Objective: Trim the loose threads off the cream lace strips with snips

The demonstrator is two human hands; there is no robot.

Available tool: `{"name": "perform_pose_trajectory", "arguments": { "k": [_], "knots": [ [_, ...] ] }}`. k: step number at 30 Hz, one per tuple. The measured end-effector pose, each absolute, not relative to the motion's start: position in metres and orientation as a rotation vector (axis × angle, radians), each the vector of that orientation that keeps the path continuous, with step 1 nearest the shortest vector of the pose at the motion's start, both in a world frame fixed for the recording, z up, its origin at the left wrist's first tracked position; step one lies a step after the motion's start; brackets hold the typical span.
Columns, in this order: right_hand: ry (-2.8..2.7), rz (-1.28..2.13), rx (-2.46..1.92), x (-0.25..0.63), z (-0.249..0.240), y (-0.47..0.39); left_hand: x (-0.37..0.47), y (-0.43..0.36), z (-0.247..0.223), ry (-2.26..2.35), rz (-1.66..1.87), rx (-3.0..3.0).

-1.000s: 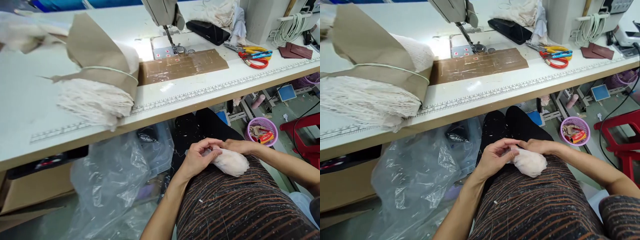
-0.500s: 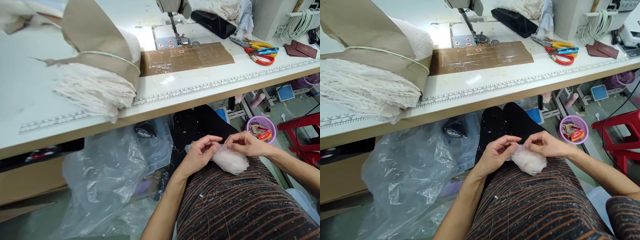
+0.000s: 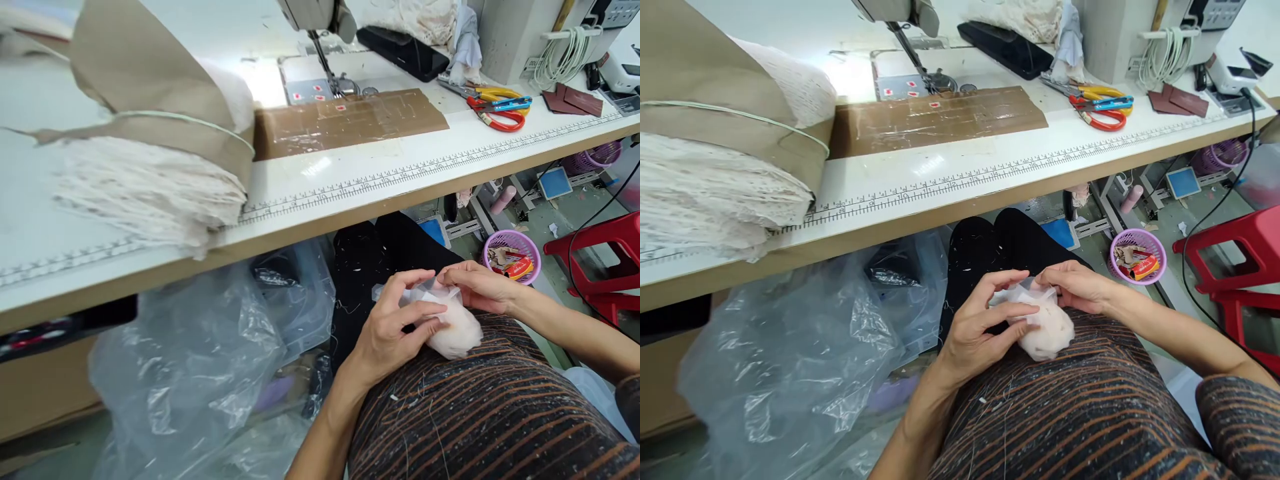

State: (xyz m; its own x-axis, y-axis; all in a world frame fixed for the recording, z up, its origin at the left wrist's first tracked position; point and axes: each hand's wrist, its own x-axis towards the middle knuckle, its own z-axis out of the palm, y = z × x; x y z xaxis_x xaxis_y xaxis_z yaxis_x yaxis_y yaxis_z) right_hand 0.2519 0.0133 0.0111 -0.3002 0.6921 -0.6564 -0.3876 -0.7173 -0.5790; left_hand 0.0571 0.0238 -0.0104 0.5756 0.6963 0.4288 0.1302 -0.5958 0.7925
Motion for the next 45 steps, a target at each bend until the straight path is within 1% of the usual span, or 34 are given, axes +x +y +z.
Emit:
{"name": "perform_pose_trajectory", "arguments": {
  "k": [4, 9, 12, 15, 22, 25, 28, 30, 32, 35, 37, 39, 41, 43, 45],
  "knots": [
    [-0.329, 2.134, -1.168, 0.236, 0.018, 0.023, 0.039, 0.029, -0.013, 0.846, 1.112, 1.984],
    [-0.268, 2.178, -1.068, 0.201, 0.018, 0.025, 0.009, 0.018, -0.032, 1.078, 1.352, 1.380],
    [-0.255, 2.215, -1.051, 0.180, 0.013, 0.019, -0.002, 0.004, -0.044, 1.212, 1.378, 1.044],
    [-0.267, 2.262, -1.079, 0.165, 0.009, 0.013, -0.009, -0.010, -0.050, 1.307, 1.419, 0.873],
    [-0.331, 2.320, -1.098, 0.152, 0.001, 0.009, -0.026, -0.033, -0.055, 1.263, 1.566, 0.771],
    [-0.356, 2.299, -1.102, 0.154, 0.000, 0.009, -0.033, -0.036, -0.054, 1.227, 1.533, 0.912],
    [-0.473, 2.265, -1.129, 0.160, -0.001, 0.011, -0.036, -0.032, -0.046, 1.237, 1.425, 1.140],
    [-0.675, 2.201, -1.156, 0.167, -0.004, 0.013, -0.035, -0.026, -0.038, 1.244, 1.318, 1.292],
    [-0.970, 2.007, -1.214, 0.176, -0.007, 0.017, -0.031, -0.019, -0.030, 1.230, 1.229, 1.400],
    [-1.449, 1.466, -1.261, 0.190, -0.007, 0.026, -0.021, -0.007, -0.023, 1.195, 1.167, 1.421],
    [-1.730, 1.178, -1.145, 0.194, -0.001, 0.035, -0.014, -0.001, -0.022, 1.187, 1.133, 1.403],
    [-1.974, 1.085, -0.953, 0.195, 0.007, 0.044, -0.009, 0.003, -0.022, 1.183, 1.108, 1.424],
    [-2.171, 1.103, -0.796, 0.193, 0.012, 0.051, -0.006, 0.004, -0.024, 1.186, 1.112, 1.482],
    [-2.298, 1.096, -0.721, 0.191, 0.011, 0.054, -0.007, 0.002, -0.026, 1.191, 1.125, 1.568],
    [-2.296, 1.056, -0.715, 0.190, 0.004, 0.055, -0.011, -0.003, -0.029, 1.182, 1.151, 1.672]
  ]
}}
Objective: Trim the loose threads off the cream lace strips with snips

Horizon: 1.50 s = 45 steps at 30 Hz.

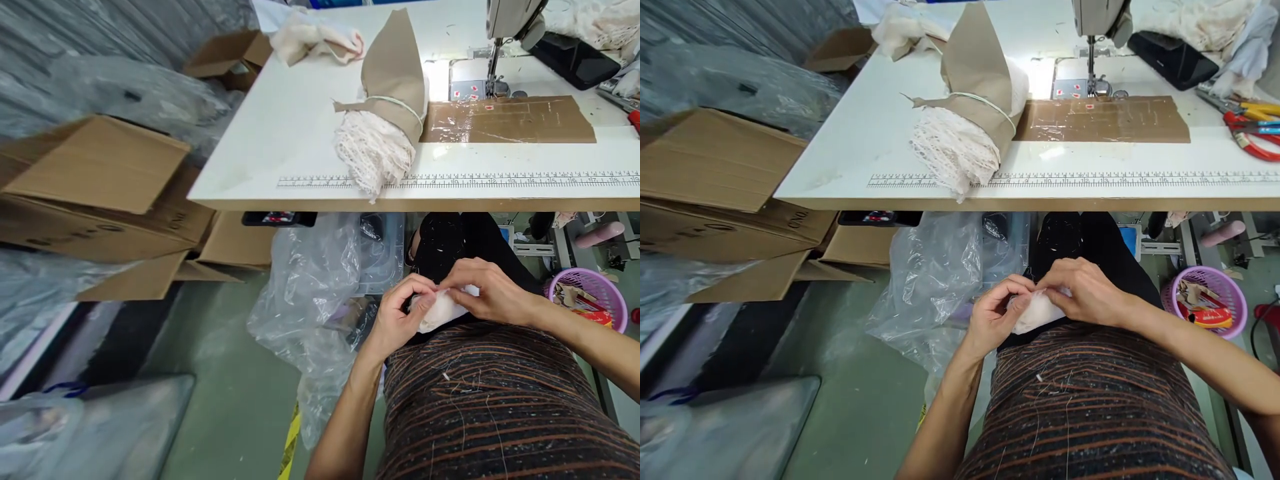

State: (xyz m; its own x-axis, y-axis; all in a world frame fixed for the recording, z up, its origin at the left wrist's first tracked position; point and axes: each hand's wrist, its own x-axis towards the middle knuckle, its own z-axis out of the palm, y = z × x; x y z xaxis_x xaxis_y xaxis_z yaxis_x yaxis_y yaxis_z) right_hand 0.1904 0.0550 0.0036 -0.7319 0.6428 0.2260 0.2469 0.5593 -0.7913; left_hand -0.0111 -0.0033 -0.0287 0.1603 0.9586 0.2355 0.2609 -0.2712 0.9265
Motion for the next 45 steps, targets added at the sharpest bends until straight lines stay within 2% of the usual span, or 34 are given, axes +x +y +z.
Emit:
{"name": "perform_pose_trajectory", "arguments": {
  "k": [9, 15, 19, 26, 34, 40, 45],
  "knots": [
    [-2.056, 0.612, -0.819, 0.182, -0.033, 0.050, -0.009, -0.011, -0.036, 1.406, 1.383, 2.074],
    [-2.099, 0.771, -0.806, 0.186, -0.042, 0.050, 0.003, -0.001, -0.044, 1.651, 1.492, 1.984],
    [-2.168, 0.845, -0.794, 0.192, -0.044, 0.052, 0.000, 0.002, -0.045, 1.595, 1.378, 1.845],
    [-2.288, 0.614, -0.662, 0.197, -0.038, 0.043, -0.015, 0.011, -0.025, 1.310, 0.990, 1.719],
    [-2.300, 0.818, -0.702, 0.198, -0.021, 0.026, -0.017, 0.005, -0.011, 1.239, 0.819, 1.919],
    [-2.524, 0.639, -0.572, 0.191, -0.030, 0.018, -0.032, -0.013, -0.004, 1.237, 0.832, 1.979],
    [-2.528, 0.605, -0.583, 0.185, -0.033, 0.022, -0.047, -0.020, -0.022, 1.239, 0.769, 1.913]
  ]
}}
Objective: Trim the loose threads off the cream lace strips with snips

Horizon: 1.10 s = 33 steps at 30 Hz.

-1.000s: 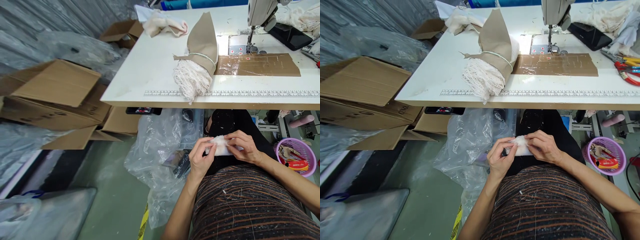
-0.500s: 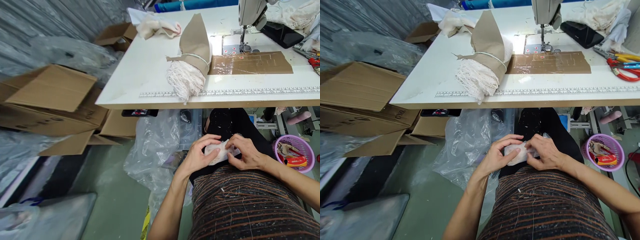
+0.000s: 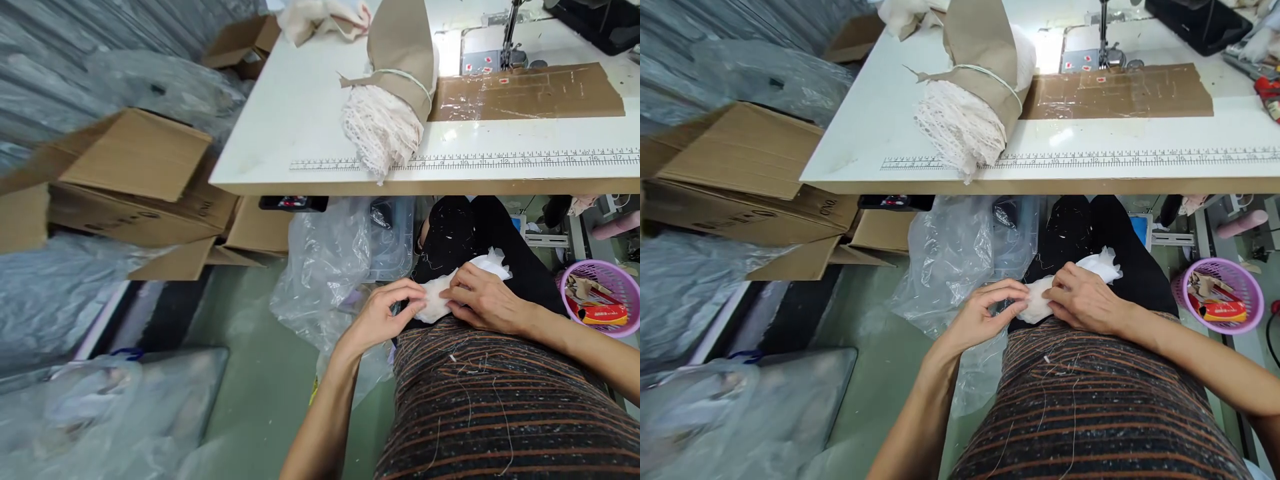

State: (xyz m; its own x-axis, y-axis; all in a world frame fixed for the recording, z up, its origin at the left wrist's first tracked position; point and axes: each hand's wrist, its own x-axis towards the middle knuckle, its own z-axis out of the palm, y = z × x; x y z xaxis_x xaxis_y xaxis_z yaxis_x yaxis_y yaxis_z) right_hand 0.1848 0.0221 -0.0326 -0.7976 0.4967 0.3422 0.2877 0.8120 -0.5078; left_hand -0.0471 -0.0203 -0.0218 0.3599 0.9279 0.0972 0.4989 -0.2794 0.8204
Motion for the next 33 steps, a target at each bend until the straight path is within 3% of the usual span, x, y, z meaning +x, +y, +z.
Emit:
{"name": "perform_pose_trajectory", "arguments": {
  "k": [5, 12, 22, 28, 33],
  "knots": [
    [-2.479, 0.662, -0.576, 0.187, -0.031, 0.022, -0.047, -0.028, -0.042, 1.335, 0.693, 1.836],
    [-2.459, 0.722, -0.649, 0.188, -0.033, 0.022, -0.040, -0.032, -0.031, 1.389, 1.044, 1.905],
    [-2.427, 0.683, -0.698, 0.183, -0.030, 0.027, -0.022, -0.030, -0.022, 1.389, 1.185, 2.046],
    [-2.310, 0.784, -0.684, 0.179, -0.018, 0.024, -0.020, -0.022, -0.025, 1.355, 1.079, 1.330],
    [-2.357, 0.787, -1.013, 0.173, -0.021, 0.019, -0.015, -0.018, -0.030, 1.293, 0.961, 0.957]
  ]
}}
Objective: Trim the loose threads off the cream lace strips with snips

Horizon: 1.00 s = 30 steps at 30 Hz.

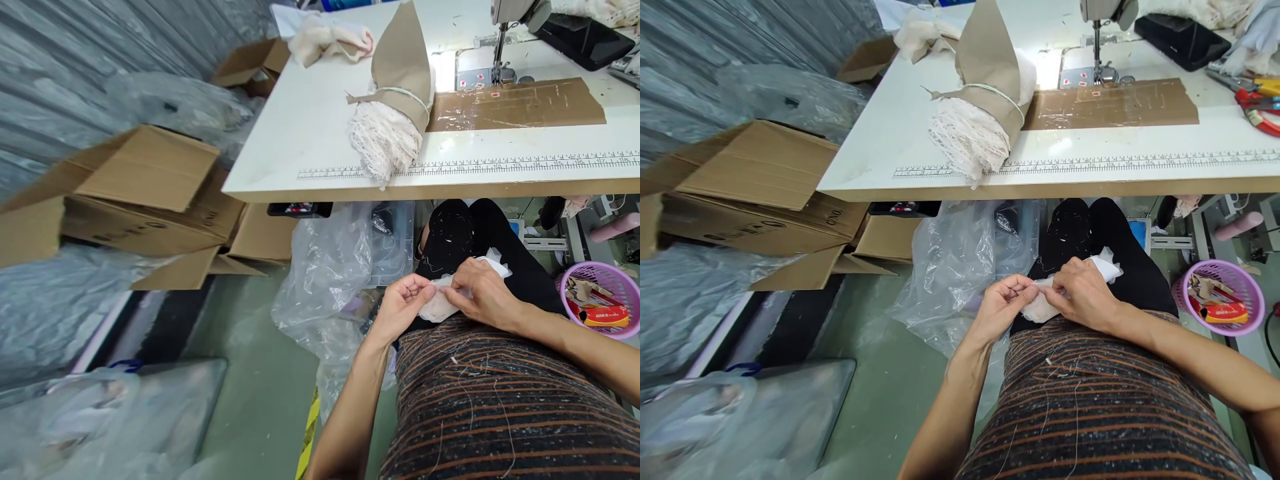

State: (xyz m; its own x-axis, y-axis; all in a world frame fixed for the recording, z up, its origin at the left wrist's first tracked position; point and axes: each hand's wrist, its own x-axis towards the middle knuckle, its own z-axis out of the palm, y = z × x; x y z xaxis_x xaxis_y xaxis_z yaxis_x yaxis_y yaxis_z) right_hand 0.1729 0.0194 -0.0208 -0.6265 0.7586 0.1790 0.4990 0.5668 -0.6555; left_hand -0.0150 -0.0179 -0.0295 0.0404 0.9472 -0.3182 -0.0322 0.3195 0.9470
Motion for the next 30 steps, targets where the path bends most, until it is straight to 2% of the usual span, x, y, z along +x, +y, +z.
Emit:
{"name": "perform_pose_trajectory", "arguments": {
  "k": [9, 22, 30],
  "knots": [
    [-2.424, 0.738, -1.100, 0.168, -0.020, 0.009, -0.011, -0.025, -0.026, 1.384, 1.005, 0.812],
    [-2.188, 1.108, -1.100, 0.167, -0.027, 0.014, -0.017, -0.025, -0.036, 1.273, 0.957, 1.130],
    [-2.117, 1.175, -1.057, 0.178, -0.029, 0.015, -0.013, -0.018, -0.039, 1.147, 1.027, 1.299]
  ]
}}
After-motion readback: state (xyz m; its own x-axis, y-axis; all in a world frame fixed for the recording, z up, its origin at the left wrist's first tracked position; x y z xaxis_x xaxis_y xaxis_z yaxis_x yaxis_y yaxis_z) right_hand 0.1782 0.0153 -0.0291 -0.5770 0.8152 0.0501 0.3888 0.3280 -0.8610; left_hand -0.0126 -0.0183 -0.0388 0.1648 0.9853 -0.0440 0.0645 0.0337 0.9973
